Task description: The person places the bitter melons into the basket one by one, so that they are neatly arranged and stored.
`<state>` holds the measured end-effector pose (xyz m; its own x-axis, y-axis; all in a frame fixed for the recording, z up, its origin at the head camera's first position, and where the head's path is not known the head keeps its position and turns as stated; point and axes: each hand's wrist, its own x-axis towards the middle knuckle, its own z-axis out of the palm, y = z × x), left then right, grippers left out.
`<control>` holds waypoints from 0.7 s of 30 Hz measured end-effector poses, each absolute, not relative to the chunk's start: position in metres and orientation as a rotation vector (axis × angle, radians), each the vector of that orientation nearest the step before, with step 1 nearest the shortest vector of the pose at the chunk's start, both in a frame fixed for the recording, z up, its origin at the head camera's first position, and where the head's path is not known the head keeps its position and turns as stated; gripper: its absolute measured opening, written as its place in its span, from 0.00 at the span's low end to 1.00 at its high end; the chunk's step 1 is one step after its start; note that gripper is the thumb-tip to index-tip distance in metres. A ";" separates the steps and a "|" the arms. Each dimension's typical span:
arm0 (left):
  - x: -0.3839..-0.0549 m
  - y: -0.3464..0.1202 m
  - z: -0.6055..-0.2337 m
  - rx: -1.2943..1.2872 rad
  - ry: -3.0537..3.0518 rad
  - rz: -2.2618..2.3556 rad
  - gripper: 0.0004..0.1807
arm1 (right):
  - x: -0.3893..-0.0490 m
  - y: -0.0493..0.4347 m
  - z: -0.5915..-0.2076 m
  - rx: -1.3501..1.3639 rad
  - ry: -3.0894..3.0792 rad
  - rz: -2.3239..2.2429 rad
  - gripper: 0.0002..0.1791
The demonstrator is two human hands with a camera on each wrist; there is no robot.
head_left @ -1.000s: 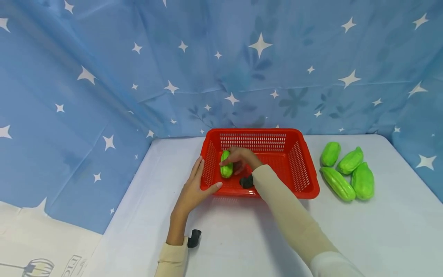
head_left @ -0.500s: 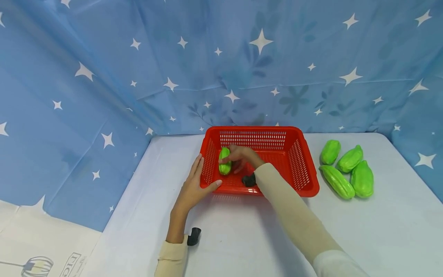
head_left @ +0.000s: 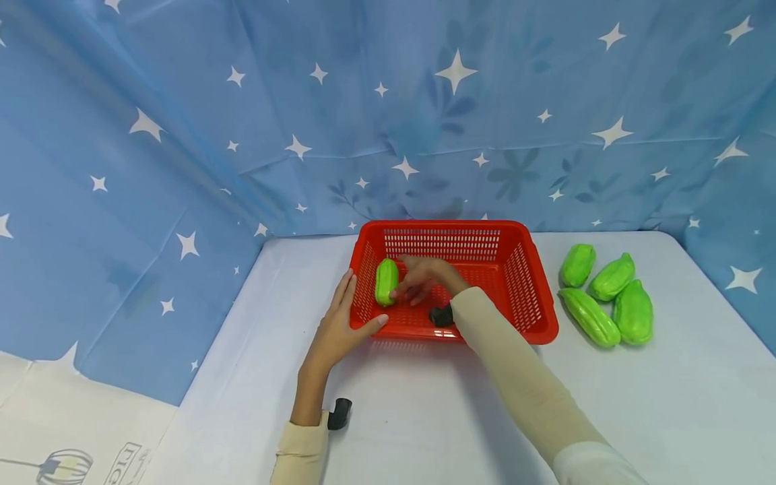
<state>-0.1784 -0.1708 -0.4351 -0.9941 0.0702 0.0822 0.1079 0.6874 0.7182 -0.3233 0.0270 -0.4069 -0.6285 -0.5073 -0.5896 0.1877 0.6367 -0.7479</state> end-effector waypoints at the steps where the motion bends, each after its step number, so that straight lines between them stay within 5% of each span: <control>1: -0.179 -0.171 -0.435 -0.152 -2.843 -1.215 0.58 | -0.323 0.027 -0.407 -0.261 2.015 -1.040 0.51; 21: -0.179 -0.170 -0.434 -0.148 -2.843 -1.237 0.58 | -0.324 0.018 -0.409 -0.363 2.133 -0.991 0.36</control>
